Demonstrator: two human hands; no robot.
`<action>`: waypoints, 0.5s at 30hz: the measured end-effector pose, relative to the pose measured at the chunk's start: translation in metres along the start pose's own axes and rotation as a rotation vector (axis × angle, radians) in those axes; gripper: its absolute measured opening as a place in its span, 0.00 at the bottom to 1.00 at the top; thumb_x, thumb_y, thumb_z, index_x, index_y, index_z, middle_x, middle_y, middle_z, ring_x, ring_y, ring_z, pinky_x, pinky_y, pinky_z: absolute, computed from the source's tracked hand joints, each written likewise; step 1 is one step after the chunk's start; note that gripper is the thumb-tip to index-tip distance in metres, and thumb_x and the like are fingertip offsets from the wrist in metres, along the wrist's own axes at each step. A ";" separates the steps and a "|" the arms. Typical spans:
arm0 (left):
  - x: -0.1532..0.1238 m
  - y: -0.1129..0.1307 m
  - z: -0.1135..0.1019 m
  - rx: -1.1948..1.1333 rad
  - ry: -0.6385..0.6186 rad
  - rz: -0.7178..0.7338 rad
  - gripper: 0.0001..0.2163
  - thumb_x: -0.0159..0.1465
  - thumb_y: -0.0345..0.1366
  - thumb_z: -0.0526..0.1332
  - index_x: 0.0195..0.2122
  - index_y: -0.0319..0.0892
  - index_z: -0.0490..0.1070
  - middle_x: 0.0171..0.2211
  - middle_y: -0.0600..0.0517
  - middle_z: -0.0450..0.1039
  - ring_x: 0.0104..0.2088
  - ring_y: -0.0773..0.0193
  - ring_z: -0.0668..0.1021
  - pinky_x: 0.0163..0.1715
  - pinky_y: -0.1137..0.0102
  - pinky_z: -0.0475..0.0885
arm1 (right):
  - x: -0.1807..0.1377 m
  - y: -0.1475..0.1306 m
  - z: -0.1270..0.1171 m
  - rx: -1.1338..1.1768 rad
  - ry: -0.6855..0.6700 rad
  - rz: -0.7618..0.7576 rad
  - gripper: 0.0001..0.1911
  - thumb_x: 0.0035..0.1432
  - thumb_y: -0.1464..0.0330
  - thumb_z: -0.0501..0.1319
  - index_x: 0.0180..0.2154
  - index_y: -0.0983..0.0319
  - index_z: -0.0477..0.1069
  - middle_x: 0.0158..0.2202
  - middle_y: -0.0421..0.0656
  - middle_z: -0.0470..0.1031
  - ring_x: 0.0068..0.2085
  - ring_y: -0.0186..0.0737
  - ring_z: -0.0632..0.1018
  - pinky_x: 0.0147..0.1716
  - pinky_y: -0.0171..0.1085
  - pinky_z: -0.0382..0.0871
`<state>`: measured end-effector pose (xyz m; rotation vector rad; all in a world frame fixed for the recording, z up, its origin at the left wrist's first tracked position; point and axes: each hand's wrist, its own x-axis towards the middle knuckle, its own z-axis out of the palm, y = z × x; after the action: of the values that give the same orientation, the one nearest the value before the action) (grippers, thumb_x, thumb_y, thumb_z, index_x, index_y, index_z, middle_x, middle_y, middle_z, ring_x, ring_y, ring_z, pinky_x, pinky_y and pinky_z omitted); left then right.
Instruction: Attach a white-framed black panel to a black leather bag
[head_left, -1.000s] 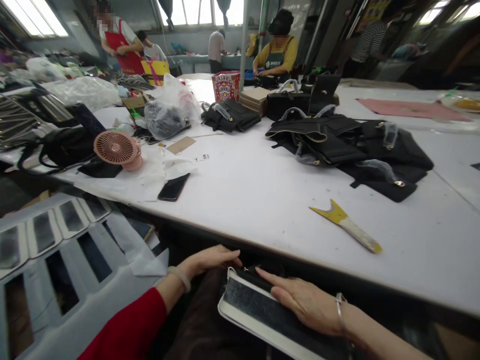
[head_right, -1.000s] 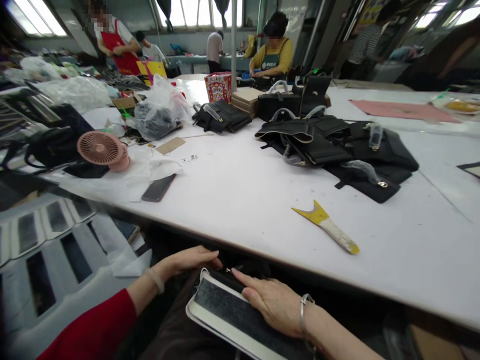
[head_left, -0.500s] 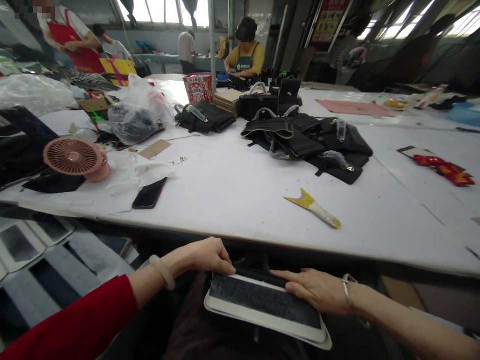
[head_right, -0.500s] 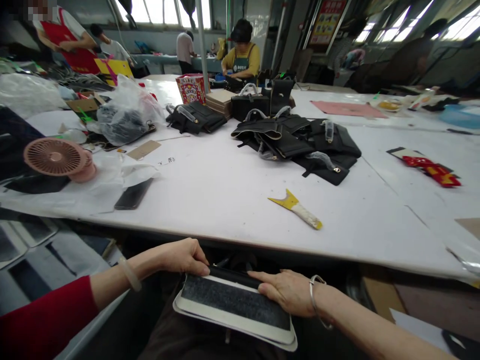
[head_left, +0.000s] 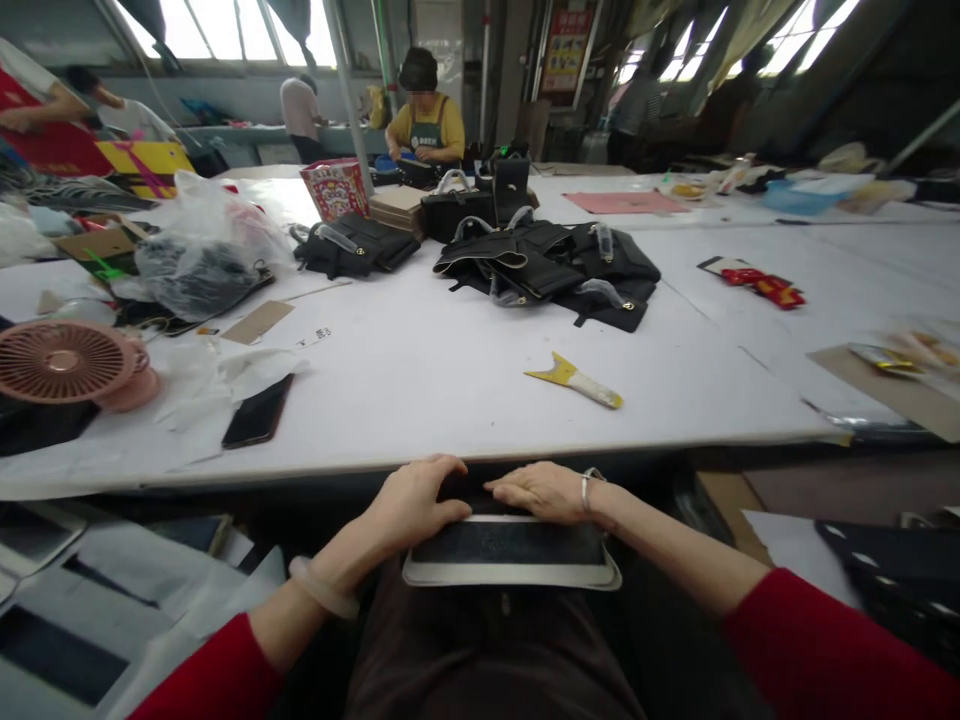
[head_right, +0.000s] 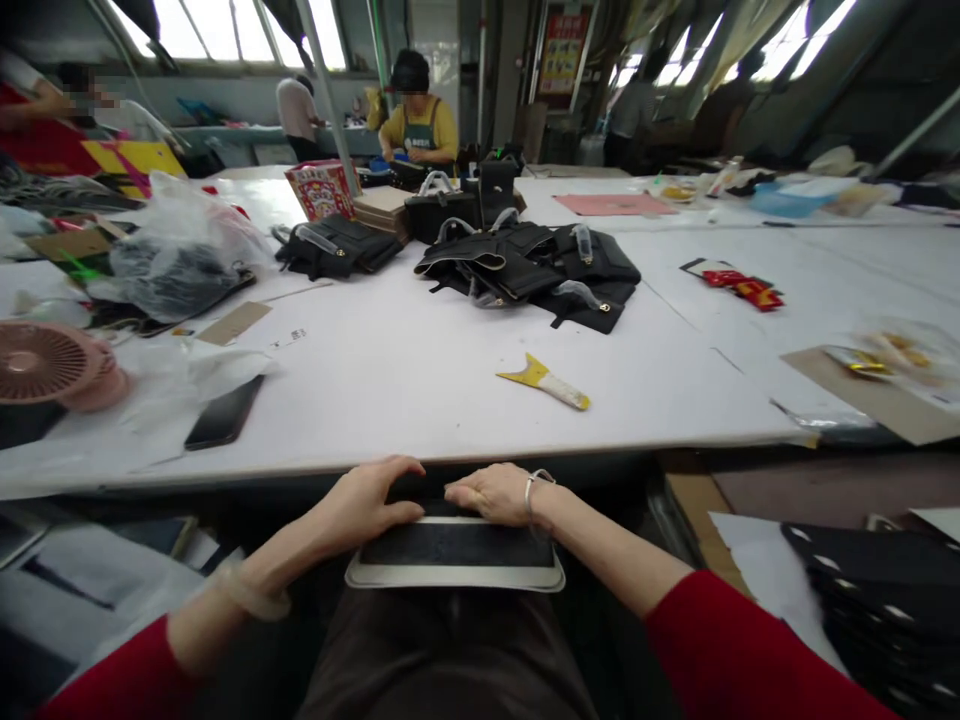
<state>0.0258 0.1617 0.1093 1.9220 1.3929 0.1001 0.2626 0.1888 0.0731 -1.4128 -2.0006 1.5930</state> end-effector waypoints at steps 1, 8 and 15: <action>-0.006 0.008 0.005 0.003 0.048 0.038 0.16 0.59 0.38 0.63 0.48 0.44 0.71 0.55 0.47 0.72 0.55 0.53 0.72 0.54 0.63 0.64 | -0.010 0.008 -0.005 0.082 0.125 -0.004 0.25 0.50 0.45 0.63 0.42 0.54 0.80 0.47 0.44 0.80 0.51 0.53 0.76 0.57 0.49 0.63; -0.021 0.060 0.068 -0.101 0.144 0.374 0.05 0.60 0.31 0.66 0.34 0.46 0.71 0.53 0.52 0.72 0.53 0.58 0.72 0.59 0.59 0.60 | -0.093 0.088 0.057 0.581 0.939 0.239 0.44 0.48 0.31 0.42 0.30 0.62 0.74 0.30 0.51 0.78 0.33 0.50 0.80 0.36 0.49 0.75; -0.008 0.081 0.099 -0.011 0.163 0.348 0.05 0.60 0.36 0.67 0.29 0.46 0.72 0.35 0.55 0.75 0.40 0.58 0.73 0.41 0.62 0.64 | -0.062 0.094 0.163 0.521 0.843 0.096 0.40 0.65 0.43 0.33 0.36 0.61 0.74 0.34 0.47 0.79 0.38 0.46 0.81 0.35 0.46 0.78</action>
<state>0.1322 0.0937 0.0896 2.1697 1.1405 0.4385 0.2357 0.0330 -0.0458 -1.5834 -0.9715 1.1212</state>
